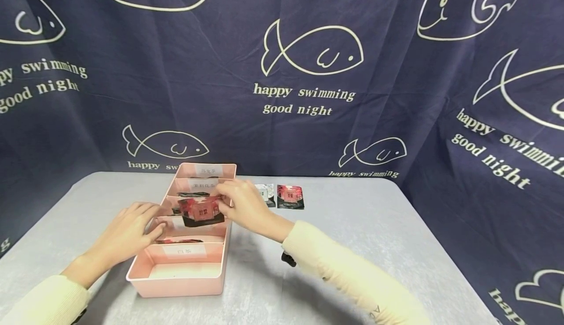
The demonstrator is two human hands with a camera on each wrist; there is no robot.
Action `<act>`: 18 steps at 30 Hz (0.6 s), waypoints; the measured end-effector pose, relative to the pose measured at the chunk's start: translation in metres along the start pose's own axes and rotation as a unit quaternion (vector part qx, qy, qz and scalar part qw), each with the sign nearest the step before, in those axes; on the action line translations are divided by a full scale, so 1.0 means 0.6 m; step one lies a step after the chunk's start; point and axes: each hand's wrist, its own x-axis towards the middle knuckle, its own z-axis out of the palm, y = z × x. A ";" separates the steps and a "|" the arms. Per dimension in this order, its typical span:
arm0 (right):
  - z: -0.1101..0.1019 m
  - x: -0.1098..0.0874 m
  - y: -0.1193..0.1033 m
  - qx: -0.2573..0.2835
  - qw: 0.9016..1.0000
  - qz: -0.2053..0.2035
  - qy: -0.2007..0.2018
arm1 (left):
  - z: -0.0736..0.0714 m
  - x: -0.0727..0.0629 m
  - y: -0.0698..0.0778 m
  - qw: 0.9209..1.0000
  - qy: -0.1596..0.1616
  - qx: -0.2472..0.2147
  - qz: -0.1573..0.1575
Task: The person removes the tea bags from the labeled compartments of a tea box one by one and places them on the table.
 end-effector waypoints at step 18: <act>-0.064 -0.044 0.075 0.051 0.997 0.045 0.033 | 0.001 0.000 -0.002 1.000 0.000 0.001 0.001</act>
